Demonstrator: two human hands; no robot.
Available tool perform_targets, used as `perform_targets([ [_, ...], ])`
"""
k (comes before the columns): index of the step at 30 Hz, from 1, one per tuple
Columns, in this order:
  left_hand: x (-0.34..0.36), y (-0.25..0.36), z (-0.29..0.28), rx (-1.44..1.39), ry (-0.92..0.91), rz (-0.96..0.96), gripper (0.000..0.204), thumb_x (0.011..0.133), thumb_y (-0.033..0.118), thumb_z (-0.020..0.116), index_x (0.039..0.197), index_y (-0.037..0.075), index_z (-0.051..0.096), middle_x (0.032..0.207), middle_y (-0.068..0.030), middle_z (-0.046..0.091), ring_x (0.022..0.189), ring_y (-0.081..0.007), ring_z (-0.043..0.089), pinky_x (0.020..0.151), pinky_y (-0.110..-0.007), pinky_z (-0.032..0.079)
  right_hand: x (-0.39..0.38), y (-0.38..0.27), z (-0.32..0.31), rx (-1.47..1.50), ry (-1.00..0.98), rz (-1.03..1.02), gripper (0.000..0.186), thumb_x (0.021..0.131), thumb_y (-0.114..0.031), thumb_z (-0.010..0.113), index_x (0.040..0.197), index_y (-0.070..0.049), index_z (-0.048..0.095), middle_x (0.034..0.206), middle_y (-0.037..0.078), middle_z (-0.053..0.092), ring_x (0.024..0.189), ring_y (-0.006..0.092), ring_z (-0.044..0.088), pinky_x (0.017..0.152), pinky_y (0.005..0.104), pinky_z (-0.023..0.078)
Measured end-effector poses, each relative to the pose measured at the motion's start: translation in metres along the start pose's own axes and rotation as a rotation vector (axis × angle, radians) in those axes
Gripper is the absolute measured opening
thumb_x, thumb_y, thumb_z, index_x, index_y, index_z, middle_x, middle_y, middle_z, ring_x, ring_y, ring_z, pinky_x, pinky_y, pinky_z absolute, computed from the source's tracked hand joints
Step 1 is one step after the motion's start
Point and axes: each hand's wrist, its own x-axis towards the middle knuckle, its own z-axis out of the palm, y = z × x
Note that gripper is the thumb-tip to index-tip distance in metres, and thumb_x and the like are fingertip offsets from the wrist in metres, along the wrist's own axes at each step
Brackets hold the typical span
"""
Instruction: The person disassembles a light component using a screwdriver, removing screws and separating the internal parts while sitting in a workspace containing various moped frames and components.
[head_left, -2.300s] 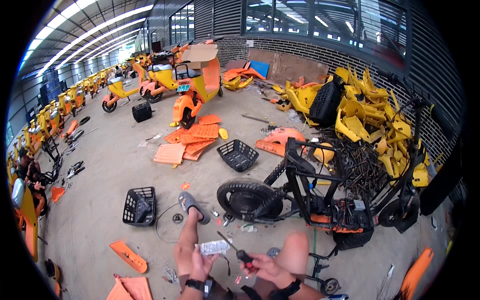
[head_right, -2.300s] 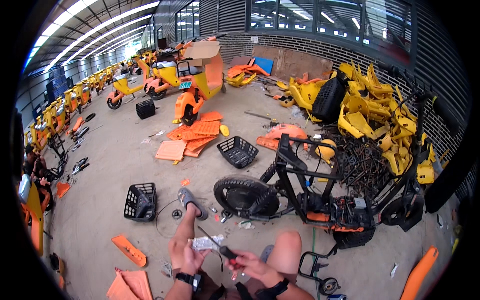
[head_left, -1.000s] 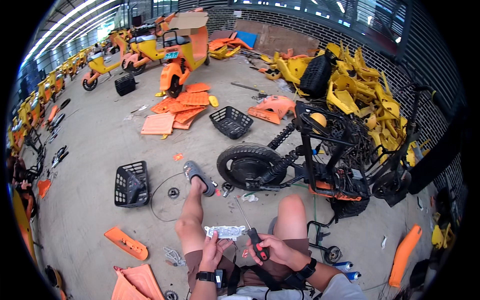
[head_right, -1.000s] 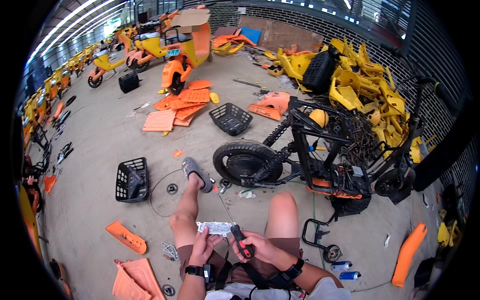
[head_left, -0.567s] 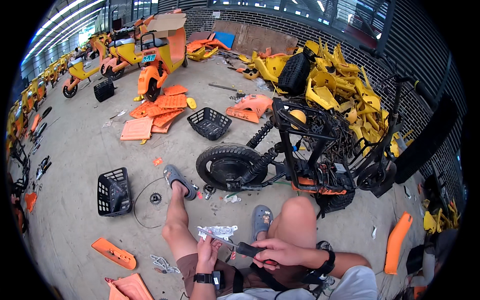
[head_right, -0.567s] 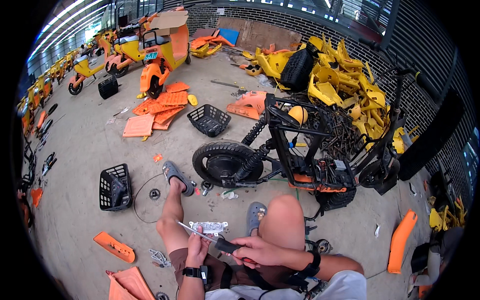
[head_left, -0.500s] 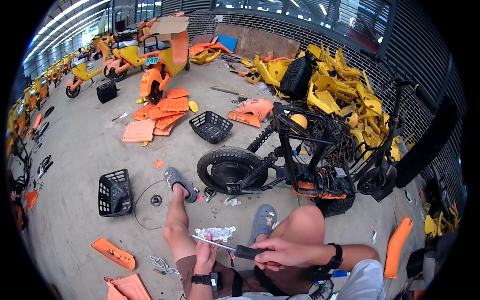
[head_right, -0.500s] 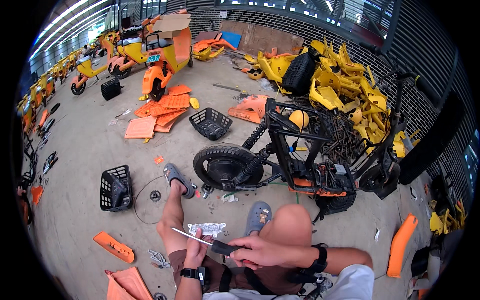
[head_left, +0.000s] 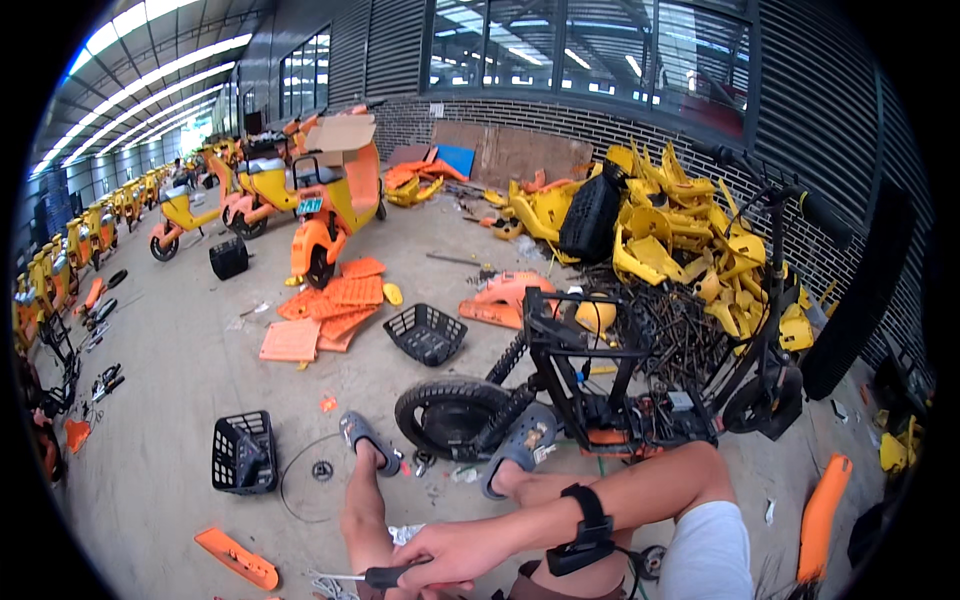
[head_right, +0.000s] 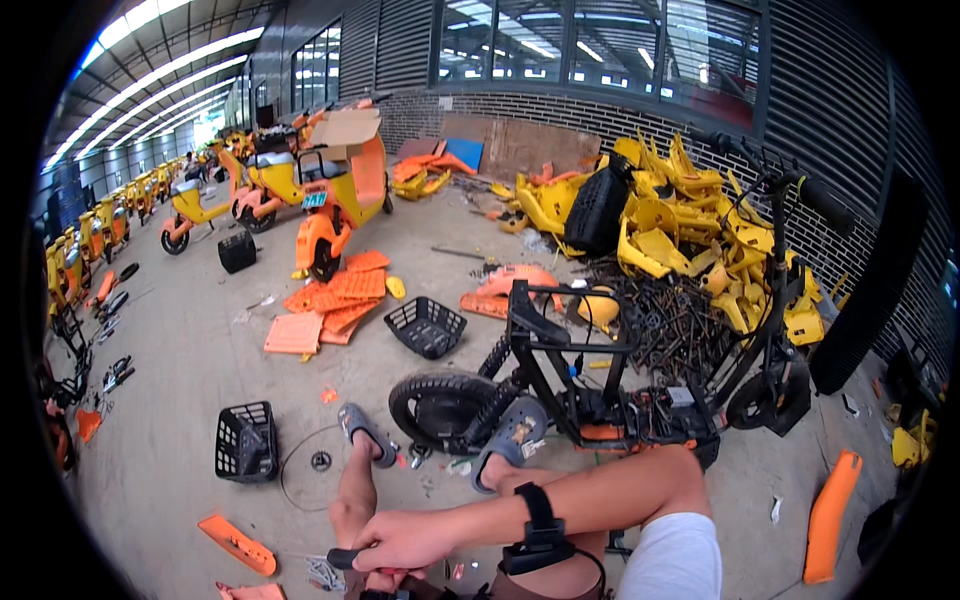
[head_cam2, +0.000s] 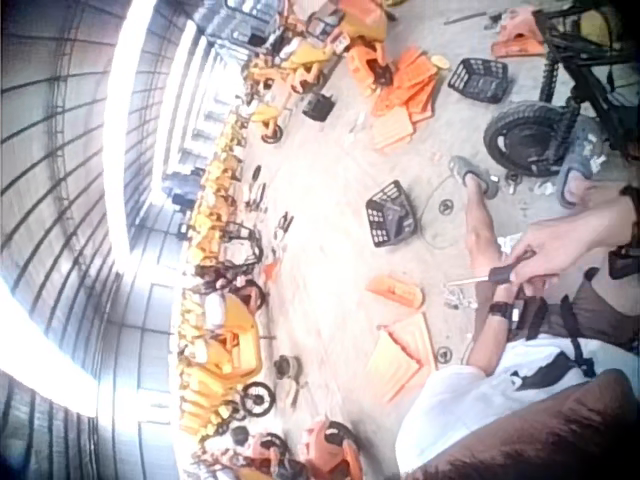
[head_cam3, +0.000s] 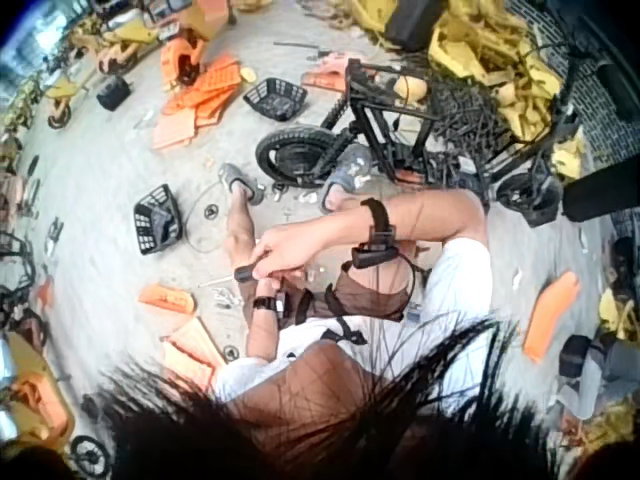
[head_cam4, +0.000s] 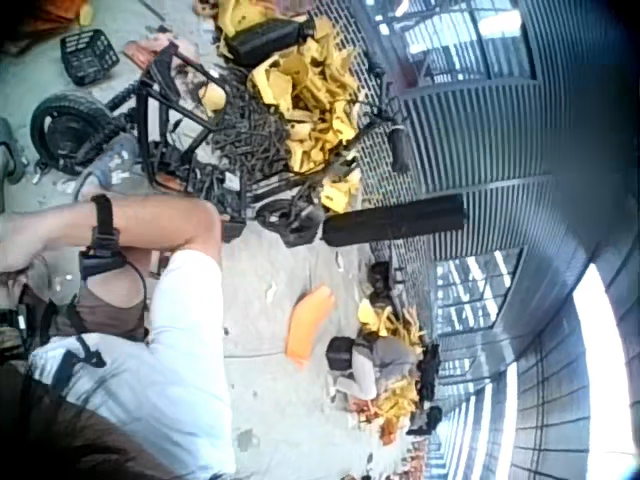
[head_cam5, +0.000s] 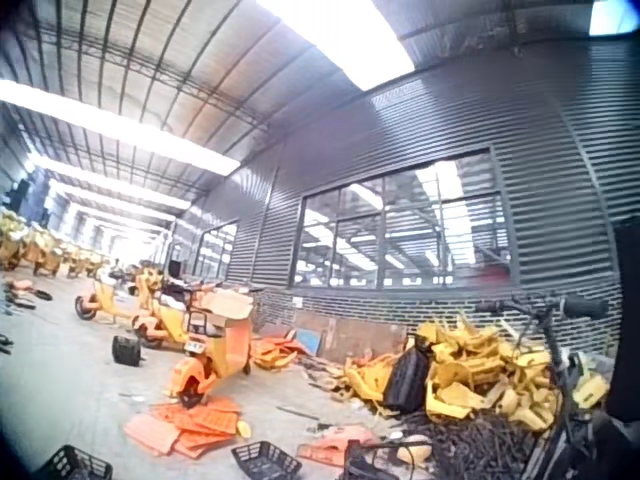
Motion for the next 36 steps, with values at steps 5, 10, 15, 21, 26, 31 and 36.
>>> perform_targets([
  [5,-0.009,0.003,0.007,0.114,-0.016,0.024,0.034,0.101,0.035,0.054,0.131,0.019,0.047,0.112,-0.0025,0.058,0.091,-0.0226,0.061,0.08,-0.041,0.054,0.022,-0.002,-0.034,0.108,-0.044,0.018,0.03,0.098,-0.028,0.055,0.089,-0.002,0.068,0.069,0.0,0.061,0.049,0.0076,0.051,0.044,0.0249,0.04],
  [10,-0.03,0.031,0.032,0.108,0.072,0.039,0.04,0.101,0.037,0.056,0.135,0.019,0.047,0.124,0.0003,0.056,0.102,-0.02,0.056,0.088,-0.04,0.047,0.036,0.02,-0.049,0.291,0.159,0.018,0.033,0.096,-0.034,0.057,0.083,-0.005,0.068,0.063,-0.003,0.051,0.047,0.0086,0.046,0.045,0.0253,0.037],
  [15,-0.021,0.068,0.046,-0.23,-0.063,0.022,0.014,0.099,0.019,0.059,0.111,0.012,0.057,0.099,-0.0073,0.067,0.091,-0.0243,0.067,0.082,-0.039,0.058,0.032,0.035,-0.07,0.402,0.272,0.044,0.031,0.095,-0.034,0.058,0.081,-0.007,0.063,0.063,-0.004,0.05,0.048,0.0081,0.045,0.044,0.0248,0.035],
  [21,0.035,0.151,0.149,0.328,-0.203,0.147,0.021,0.1,0.018,0.058,0.11,0.0,0.054,0.093,-0.0108,0.068,0.078,-0.0219,0.069,0.066,-0.036,0.058,0.002,-0.002,-0.085,0.476,0.39,-0.144,0.023,0.099,-0.027,0.057,0.099,-0.005,0.065,0.073,-0.001,0.054,0.052,0.0082,0.045,0.047,0.0246,0.039],
  [26,0.11,0.16,0.185,0.238,-0.098,0.426,0.023,0.093,0.015,0.068,0.107,-0.002,0.058,0.092,-0.0103,0.07,0.077,-0.0181,0.069,0.066,-0.031,0.058,-0.007,-0.017,-0.098,0.677,0.509,-0.15,0.041,0.099,-0.015,0.053,0.137,-0.001,0.047,0.098,0.015,0.068,0.053,0.013,0.051,0.049,0.0251,0.039],
  [31,0.136,0.161,0.16,0.273,-0.076,0.432,0.032,0.094,0.009,0.065,0.12,0.004,0.048,0.11,-0.0103,0.065,0.091,-0.0198,0.068,0.073,-0.034,0.061,0.003,-0.003,-0.133,0.751,0.675,-0.015,0.037,0.097,-0.013,0.053,0.131,0.002,0.05,0.103,0.02,0.069,0.05,0.0113,0.049,0.047,0.0235,0.039],
  [36,0.125,0.178,0.151,0.097,-0.081,0.541,0.038,0.096,0.001,0.059,0.129,0.004,0.041,0.122,-0.0127,0.06,0.106,-0.0257,0.065,0.087,-0.041,0.06,0.028,-0.017,-0.158,0.589,0.82,-0.178,0.039,0.094,-0.01,0.06,0.13,0.001,0.054,0.09,0.007,0.059,0.061,0.0099,0.048,0.054,0.024,0.041],
])
